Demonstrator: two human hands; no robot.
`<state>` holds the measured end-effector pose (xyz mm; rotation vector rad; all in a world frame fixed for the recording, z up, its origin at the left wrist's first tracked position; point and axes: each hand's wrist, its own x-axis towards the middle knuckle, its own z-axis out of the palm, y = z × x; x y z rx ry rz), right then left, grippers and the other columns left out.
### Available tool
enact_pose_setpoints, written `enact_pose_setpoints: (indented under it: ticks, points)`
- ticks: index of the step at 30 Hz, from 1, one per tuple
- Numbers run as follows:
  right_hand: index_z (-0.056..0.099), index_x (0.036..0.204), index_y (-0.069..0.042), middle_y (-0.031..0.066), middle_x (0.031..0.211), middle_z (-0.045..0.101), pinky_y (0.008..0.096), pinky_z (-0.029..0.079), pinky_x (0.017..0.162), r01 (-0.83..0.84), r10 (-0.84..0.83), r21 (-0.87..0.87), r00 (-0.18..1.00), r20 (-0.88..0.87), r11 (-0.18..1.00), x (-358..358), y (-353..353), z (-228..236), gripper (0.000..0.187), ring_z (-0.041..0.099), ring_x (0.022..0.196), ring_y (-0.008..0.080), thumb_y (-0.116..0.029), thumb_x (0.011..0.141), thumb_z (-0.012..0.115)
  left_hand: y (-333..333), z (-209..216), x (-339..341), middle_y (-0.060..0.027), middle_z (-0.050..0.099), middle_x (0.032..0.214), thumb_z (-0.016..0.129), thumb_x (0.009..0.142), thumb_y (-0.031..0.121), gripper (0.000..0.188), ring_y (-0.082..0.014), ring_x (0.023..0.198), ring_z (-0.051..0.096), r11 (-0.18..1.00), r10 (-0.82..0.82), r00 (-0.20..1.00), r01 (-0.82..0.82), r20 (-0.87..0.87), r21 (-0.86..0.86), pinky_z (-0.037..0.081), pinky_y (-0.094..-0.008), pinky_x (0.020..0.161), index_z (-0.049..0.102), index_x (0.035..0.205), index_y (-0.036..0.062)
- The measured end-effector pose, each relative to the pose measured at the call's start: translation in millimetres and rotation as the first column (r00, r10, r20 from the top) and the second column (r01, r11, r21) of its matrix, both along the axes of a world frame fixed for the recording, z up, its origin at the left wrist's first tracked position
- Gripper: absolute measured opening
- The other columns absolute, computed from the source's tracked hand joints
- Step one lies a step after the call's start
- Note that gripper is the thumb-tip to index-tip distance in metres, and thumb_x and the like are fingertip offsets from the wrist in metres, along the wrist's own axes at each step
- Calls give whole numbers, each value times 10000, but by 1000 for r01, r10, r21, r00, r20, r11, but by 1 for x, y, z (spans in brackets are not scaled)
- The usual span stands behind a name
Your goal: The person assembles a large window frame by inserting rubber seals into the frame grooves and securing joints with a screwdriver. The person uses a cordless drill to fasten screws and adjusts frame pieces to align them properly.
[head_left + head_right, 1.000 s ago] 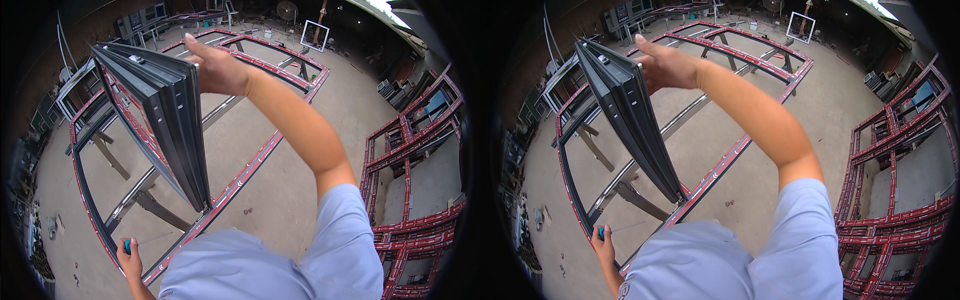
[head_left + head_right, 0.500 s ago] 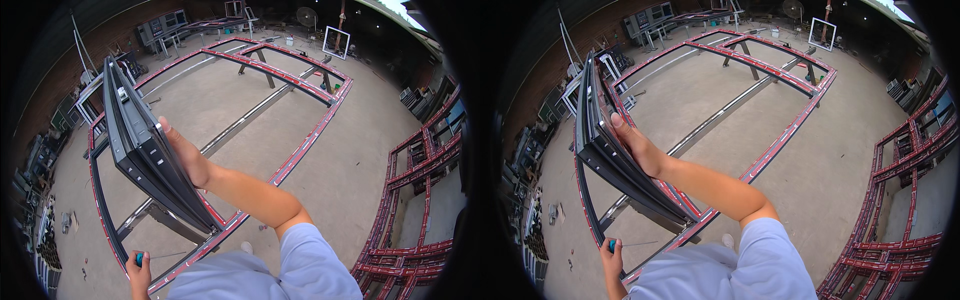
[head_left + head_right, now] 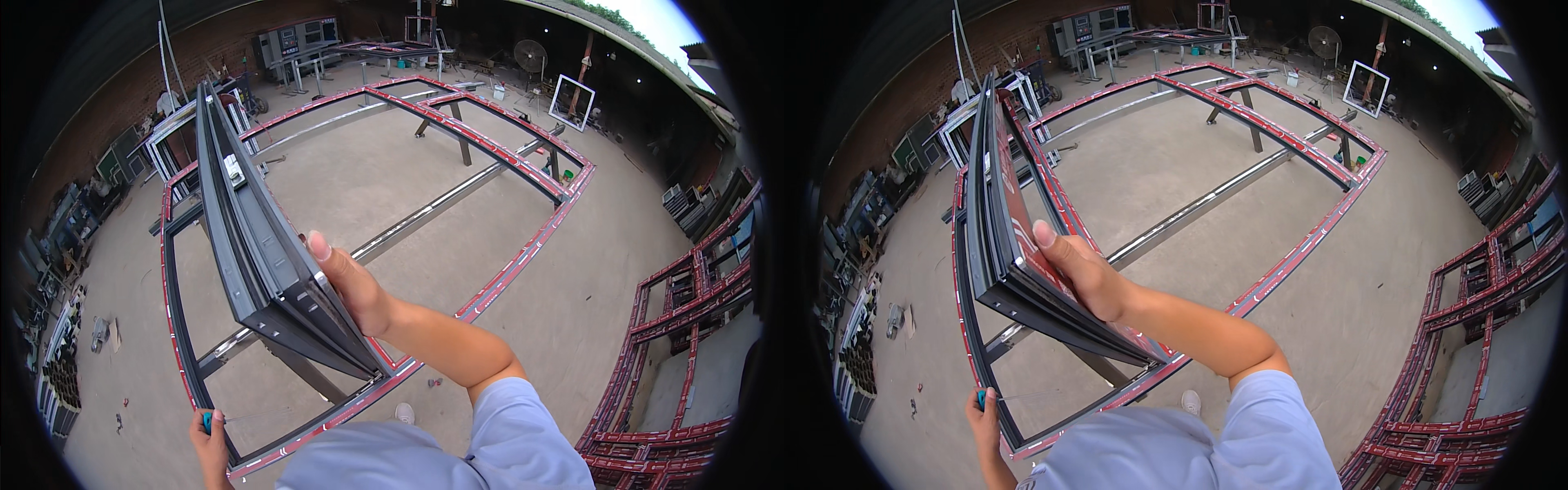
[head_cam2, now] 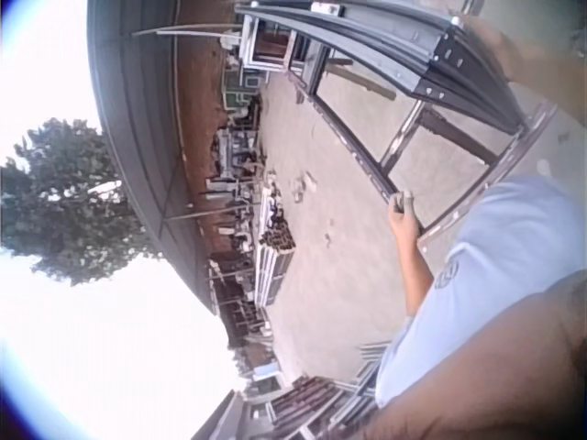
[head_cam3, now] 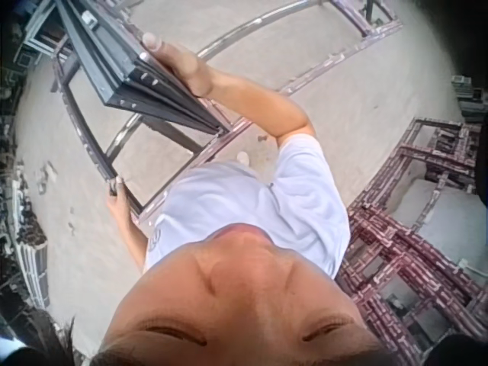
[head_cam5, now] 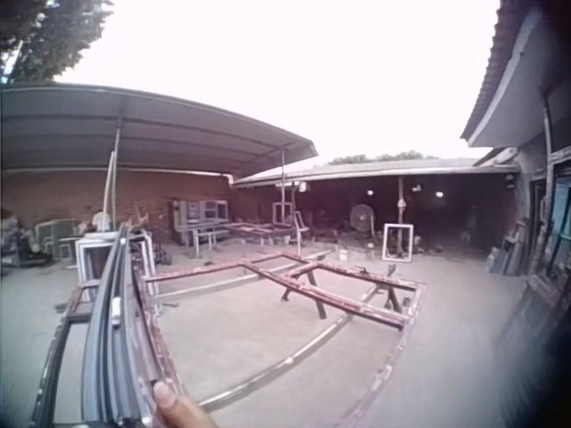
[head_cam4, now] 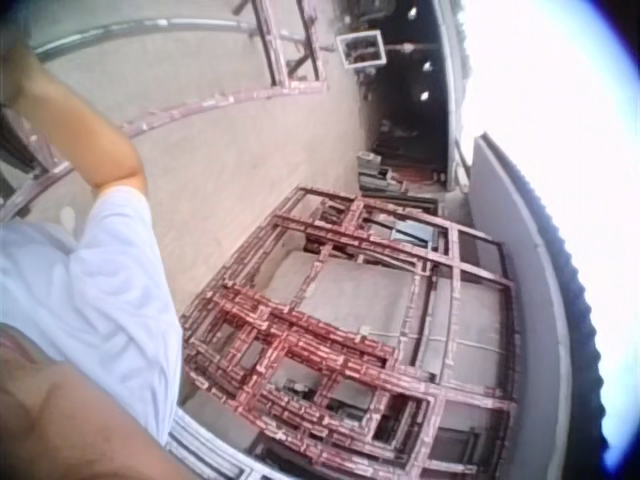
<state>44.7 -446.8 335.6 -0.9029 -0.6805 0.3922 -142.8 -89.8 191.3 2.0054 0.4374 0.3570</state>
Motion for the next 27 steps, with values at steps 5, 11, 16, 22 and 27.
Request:
enact_pose_setpoints:
  ticks: [5, 11, 16, 22, 27]
  points:
    - [684, 1021, -30, 29, 883, 706, 214, 524, 692, -68, 56, -156, 995, -81, 985, -34, 73, 6, 664, 647, 754, 53, -640, 1040, 422, 88, 4, -26, 75, 396, 624, 641, 1028, 320, 299, -16, 496, 336, 907, 109, 983, -37, 149, -419, 222, -209, 441, 541, 880, 79]
    - [702, 921, 3, 52, 765, 662, 285, 484, 682, -93, 176, -588, 981, 85, 803, -74, 207, -26, 778, 598, 682, 116, -684, 1036, 356, 208, -7, -84, 76, 358, 642, 619, 1030, 410, 298, -13, 494, 275, 720, 419, 872, -148, 254, -678, 202, -210, 426, 559, 965, 126]
    - [717, 987, 25, 193, 800, 700, 400, 533, 757, -71, 336, -804, 927, 164, 590, -122, 324, -101, 744, 678, 735, 301, -641, 1042, 388, 271, -16, -142, 62, 380, 646, 599, 1044, 390, 306, -20, 508, 283, 573, 662, 718, -303, 212, -762, 226, -206, 435, 553, 948, 104]
    - [655, 1100, 42, 225, 821, 723, 491, 558, 741, 199, 531, -930, 775, 342, 308, -168, 427, -273, 712, 716, 777, 404, -628, 1017, 432, 302, -39, -231, 62, 384, 650, 601, 1042, 390, 296, -25, 513, 303, 547, 732, 655, -401, 188, -735, 236, -201, 439, 557, 953, 111]
    - [628, 1064, 49, 255, 832, 710, 523, 560, 733, 283, 648, -904, 631, 426, 319, -178, 452, -395, 637, 701, 755, 435, -564, 1019, 462, 295, -53, -288, 68, 378, 622, 593, 1049, 375, 293, -16, 493, 327, 389, 844, 535, -582, 24, -714, 240, -194, 424, 539, 914, 121]
